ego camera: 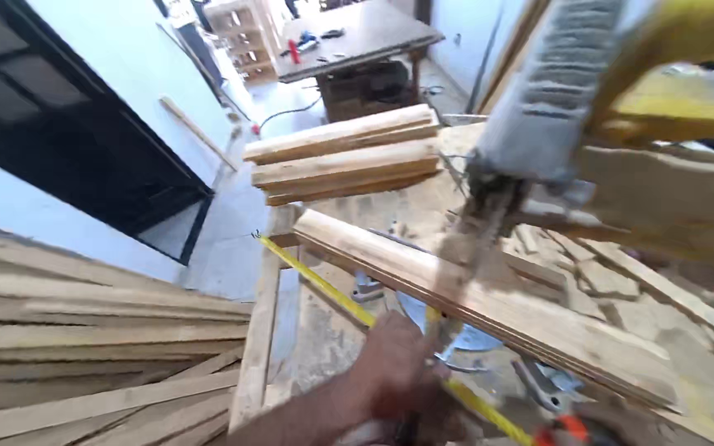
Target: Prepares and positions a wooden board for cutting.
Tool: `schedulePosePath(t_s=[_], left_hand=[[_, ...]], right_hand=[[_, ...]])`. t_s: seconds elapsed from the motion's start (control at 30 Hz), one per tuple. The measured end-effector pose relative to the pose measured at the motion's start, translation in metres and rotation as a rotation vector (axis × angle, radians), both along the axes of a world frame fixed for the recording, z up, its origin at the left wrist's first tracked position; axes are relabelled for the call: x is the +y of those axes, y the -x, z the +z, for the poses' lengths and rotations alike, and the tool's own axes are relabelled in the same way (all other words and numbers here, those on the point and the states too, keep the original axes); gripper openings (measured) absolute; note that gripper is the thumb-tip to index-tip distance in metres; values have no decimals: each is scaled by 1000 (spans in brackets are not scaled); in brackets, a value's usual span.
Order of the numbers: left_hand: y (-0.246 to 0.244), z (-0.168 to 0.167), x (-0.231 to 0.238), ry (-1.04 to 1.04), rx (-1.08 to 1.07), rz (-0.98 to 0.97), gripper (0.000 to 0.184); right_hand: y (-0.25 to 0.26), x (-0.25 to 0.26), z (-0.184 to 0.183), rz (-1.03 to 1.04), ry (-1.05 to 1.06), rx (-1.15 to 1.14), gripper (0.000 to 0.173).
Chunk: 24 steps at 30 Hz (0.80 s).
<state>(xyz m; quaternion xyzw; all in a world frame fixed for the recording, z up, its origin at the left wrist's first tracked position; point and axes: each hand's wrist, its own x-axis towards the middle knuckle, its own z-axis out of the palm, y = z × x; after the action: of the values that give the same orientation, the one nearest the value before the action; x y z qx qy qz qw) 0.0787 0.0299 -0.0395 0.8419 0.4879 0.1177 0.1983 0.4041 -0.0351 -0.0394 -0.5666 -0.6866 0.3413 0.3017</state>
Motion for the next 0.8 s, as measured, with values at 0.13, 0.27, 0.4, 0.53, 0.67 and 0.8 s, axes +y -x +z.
schedulePosePath(t_s=[0.13, 0.27, 0.4, 0.53, 0.67, 0.8], left_hand=[[48, -3, 3, -336, -299, 241, 27], [155, -27, 77, -99, -449, 861, 44], [228, -79, 147, 298, -850, 1154, 61], [233, -82, 167, 501, -1238, 973, 52], [240, -100, 182, 441, -1371, 985, 45], [243, -107, 191, 379, -1366, 1029, 41]], right_hand=[[156, 20, -46, -31, 156, 32, 42], [256, 25, -90, 91, 174, -69, 47], [308, 30, -123, 190, 266, -242, 50], [304, 38, -134, 102, 50, -262, 46], [224, 40, -88, -493, -168, -358, 39], [91, 47, -82, -691, -139, -705, 61]])
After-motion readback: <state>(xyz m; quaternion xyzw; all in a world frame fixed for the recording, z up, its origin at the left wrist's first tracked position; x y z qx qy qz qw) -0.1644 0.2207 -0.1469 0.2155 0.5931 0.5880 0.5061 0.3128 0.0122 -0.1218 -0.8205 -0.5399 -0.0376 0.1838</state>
